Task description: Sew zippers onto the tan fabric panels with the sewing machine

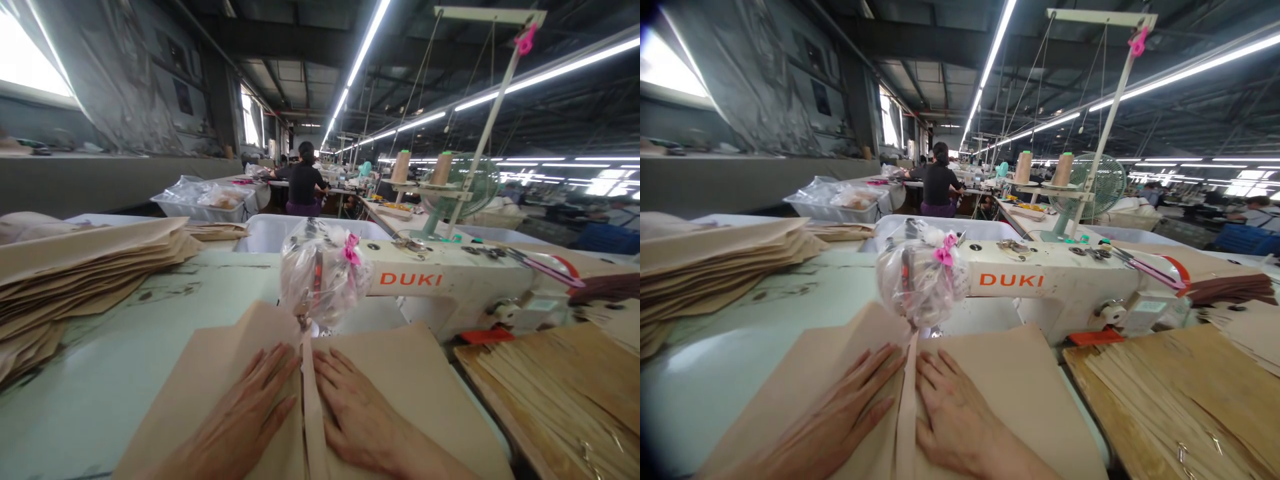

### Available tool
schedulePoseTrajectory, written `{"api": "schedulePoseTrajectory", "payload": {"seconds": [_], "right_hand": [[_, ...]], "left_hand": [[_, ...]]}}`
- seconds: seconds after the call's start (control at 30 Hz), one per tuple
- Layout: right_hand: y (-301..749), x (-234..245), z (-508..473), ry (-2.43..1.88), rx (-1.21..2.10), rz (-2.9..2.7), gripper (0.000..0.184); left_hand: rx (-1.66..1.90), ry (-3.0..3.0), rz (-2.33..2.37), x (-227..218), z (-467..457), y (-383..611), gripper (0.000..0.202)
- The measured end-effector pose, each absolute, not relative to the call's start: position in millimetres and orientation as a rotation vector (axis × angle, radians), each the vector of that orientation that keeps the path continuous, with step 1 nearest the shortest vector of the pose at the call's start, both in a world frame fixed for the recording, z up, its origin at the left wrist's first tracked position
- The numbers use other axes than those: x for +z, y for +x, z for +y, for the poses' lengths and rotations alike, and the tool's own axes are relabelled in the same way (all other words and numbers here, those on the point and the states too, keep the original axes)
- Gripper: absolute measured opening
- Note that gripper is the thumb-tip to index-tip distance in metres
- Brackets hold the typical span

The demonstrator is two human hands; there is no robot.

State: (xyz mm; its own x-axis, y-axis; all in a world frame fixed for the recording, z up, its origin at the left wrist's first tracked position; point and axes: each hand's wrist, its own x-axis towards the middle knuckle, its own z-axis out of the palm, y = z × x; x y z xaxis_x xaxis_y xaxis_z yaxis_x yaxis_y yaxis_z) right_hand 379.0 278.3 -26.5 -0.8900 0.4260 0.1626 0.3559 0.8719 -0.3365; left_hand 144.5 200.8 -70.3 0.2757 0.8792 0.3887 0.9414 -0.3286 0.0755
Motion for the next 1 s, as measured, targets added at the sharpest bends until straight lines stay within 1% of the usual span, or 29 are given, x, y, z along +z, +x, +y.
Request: {"api": "schedulePoseTrajectory", "payload": {"seconds": [0.2,0.43,0.6,0.67,0.73,0.8,0.9,1.0], "right_hand": [[379,-25,279,-0.614,0.437,-2.826,0.066],[380,-22,278,-0.595,0.427,-2.820,0.065],[380,-31,277,-0.598,0.413,-2.788,0.063],[379,-34,279,-0.588,0.413,-2.755,0.059],[378,-35,283,-0.574,0.440,-2.695,0.046],[375,-31,290,-0.660,0.468,-2.538,0.034],[367,-23,297,-0.763,0.413,-2.317,0.033],[359,-24,300,-0.589,0.304,-2.472,0.034]], "left_hand": [[-0.555,-2.330,-1.706,-64,198,148,0.063],[-0.550,-2.263,-1.662,-71,198,148,0.069],[-0.500,-2.220,-1.613,-75,197,148,0.075],[-0.497,-2.221,-1.598,-73,197,148,0.076],[-0.514,-2.221,-1.596,-71,197,147,0.076],[-0.546,-2.226,-1.599,-68,197,147,0.075],[-0.596,-2.230,-1.584,-66,199,147,0.074],[-0.624,-2.213,-1.524,-63,205,147,0.076]]}}
